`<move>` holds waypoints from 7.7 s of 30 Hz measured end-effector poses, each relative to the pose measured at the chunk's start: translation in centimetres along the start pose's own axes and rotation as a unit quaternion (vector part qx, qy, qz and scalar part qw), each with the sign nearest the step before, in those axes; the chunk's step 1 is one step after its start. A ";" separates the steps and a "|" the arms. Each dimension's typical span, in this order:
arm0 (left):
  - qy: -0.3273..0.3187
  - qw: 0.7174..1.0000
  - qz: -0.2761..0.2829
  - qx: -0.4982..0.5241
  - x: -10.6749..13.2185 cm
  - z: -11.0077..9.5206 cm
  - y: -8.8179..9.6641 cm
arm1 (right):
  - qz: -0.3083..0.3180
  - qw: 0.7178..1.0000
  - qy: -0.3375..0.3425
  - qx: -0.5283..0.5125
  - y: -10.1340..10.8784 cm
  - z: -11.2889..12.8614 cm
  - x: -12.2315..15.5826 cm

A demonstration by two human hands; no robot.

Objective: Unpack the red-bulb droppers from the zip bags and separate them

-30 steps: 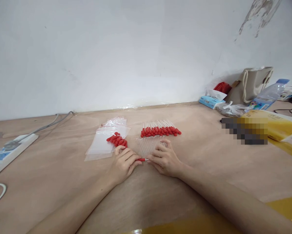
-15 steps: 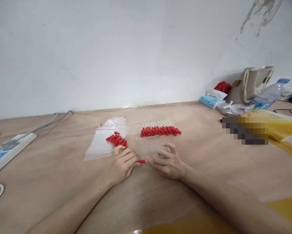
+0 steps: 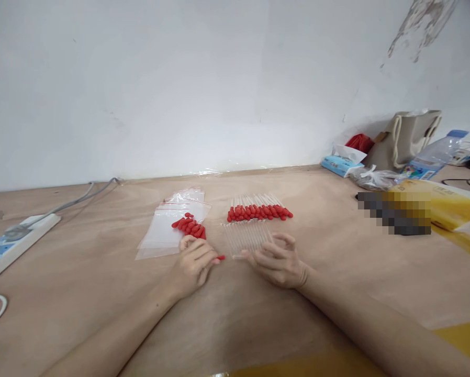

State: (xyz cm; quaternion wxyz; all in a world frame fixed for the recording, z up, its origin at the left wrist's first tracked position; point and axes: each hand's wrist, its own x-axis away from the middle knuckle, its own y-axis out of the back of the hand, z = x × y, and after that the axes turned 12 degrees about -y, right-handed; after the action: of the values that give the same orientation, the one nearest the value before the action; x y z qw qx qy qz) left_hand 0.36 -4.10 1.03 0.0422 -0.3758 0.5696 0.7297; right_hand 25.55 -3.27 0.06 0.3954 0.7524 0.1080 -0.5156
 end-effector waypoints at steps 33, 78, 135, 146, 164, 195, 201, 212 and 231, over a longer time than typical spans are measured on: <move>0.180 0.946 -0.166 -0.214 0.7 4.8 1.6 | 0.194 0.889 -0.413 0.042 -0.9 -1.5 0.1; -0.014 0.995 -0.077 0.065 0.8 0.1 -0.3 | 0.126 0.959 -0.239 -0.088 -0.1 -1.0 -0.8; 0.148 0.984 -0.092 0.033 1.9 1.3 1.6 | 0.089 0.970 -0.220 -0.043 -0.9 -1.1 0.1; 0.471 0.869 -0.151 0.020 3.6 10.0 1.5 | 0.092 0.934 -0.343 0.034 -1.7 -2.2 0.6; 0.413 0.897 -0.110 -0.109 2.4 9.2 2.4 | 0.170 0.920 -0.351 0.042 -1.6 -1.3 0.4; 0.403 0.913 0.057 -0.031 -9.4 4.3 -2.7 | 0.135 0.836 -0.529 -0.058 -2.4 -3.2 1.5; 0.189 0.980 -0.047 -0.030 -3.5 1.6 -0.4 | 0.140 0.831 -0.538 -0.038 -2.2 -2.9 1.3; 0.073 0.996 -0.049 0.034 0.7 0.4 -0.8 | 0.057 0.897 -0.409 -0.160 -1.5 -2.6 0.4; -0.023 1.000 0.001 -0.013 -0.3 -0.3 -0.7 | 0.133 0.978 -0.125 -0.100 -1.8 1.6 -0.7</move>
State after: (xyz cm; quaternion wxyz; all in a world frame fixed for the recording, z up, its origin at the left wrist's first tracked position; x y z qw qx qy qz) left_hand 1.09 -3.96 0.64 0.0492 -0.3589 0.5596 0.7454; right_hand 23.13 -3.06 -0.50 0.5437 0.6466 0.0080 -0.5351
